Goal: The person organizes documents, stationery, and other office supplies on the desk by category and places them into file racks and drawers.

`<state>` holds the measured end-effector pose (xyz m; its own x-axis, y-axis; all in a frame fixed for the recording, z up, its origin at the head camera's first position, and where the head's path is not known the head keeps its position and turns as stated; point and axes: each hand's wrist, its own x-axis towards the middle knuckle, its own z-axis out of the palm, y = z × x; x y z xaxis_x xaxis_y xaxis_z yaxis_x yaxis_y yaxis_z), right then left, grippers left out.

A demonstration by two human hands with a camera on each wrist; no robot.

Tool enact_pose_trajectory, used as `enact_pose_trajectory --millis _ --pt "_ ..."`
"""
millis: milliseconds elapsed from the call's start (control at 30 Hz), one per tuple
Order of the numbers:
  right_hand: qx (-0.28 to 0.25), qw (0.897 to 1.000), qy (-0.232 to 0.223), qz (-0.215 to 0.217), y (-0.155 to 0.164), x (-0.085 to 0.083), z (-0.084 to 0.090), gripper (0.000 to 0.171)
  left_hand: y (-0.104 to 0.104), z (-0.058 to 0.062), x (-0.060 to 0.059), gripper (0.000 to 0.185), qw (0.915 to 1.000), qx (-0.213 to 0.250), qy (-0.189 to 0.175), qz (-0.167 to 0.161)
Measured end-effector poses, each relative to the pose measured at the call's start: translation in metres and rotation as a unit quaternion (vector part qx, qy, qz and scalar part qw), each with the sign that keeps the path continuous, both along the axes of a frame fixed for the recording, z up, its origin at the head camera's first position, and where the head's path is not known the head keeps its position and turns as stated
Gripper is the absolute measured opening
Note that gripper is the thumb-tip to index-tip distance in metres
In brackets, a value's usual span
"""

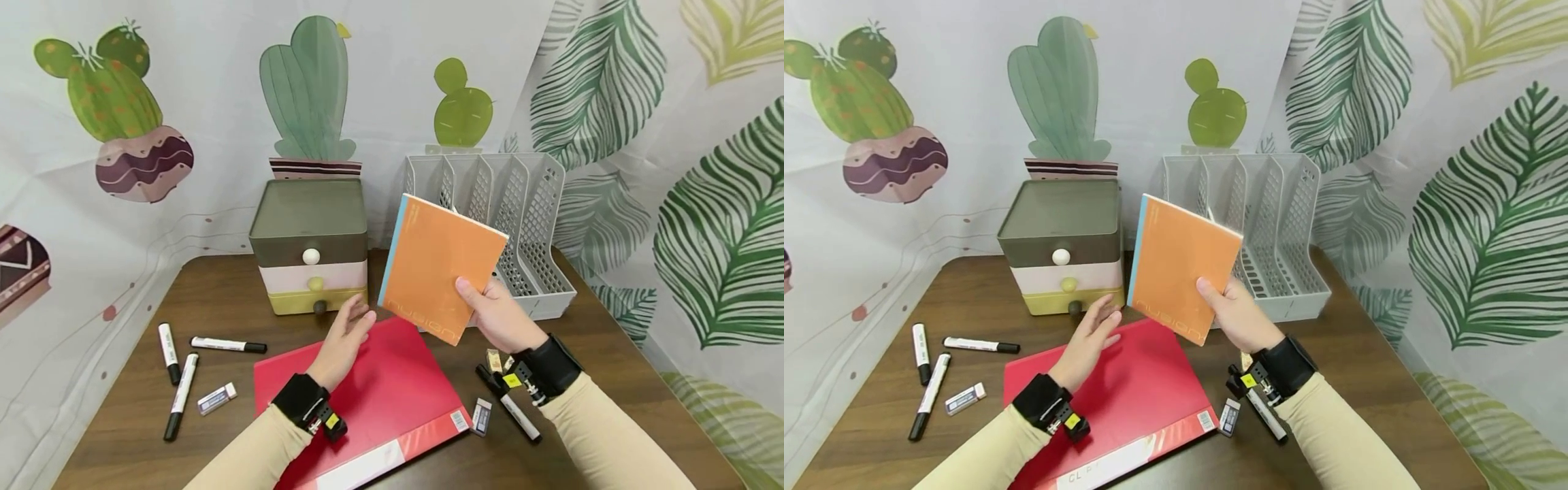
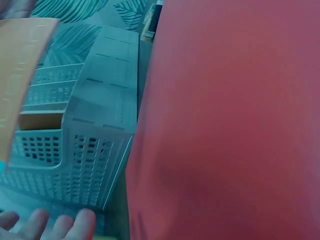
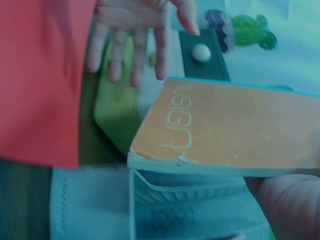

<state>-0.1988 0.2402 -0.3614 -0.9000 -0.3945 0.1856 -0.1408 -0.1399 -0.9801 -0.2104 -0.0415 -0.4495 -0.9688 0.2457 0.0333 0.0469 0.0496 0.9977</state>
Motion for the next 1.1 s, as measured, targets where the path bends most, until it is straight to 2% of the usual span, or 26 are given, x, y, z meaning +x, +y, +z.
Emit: enact_pose_trajectory --millis 200,333,533,600,767,1000,1100 --pt "0.041 0.997 0.025 -0.06 0.023 0.003 0.012 0.049 0.037 -0.005 -0.021 0.078 0.9987 -0.048 0.008 0.014" --pt "0.058 0.993 0.037 -0.097 0.034 0.003 0.015 0.048 0.063 -0.01 -0.035 0.083 0.9978 -0.057 0.006 0.034" --pt "0.071 0.986 0.05 -0.14 0.047 0.001 0.019 0.045 0.102 -0.012 -0.05 0.087 0.9927 -0.07 0.001 0.098" --pt "0.069 0.985 0.046 -0.154 0.051 0.001 0.022 0.043 0.111 -0.012 -0.053 0.086 0.9909 -0.079 0.004 0.109" --pt "0.073 0.979 0.06 -0.18 0.062 -0.003 0.025 0.04 0.121 -0.015 -0.059 0.074 0.9874 -0.113 0.019 0.109" --pt "0.14 0.957 0.093 -0.237 0.068 -0.005 0.028 0.045 0.124 -0.025 -0.066 0.062 0.9803 -0.169 0.043 0.092" --pt "0.145 0.953 0.097 -0.246 0.069 -0.007 0.03 0.046 0.127 -0.03 -0.071 0.061 0.9777 -0.18 0.057 0.092"
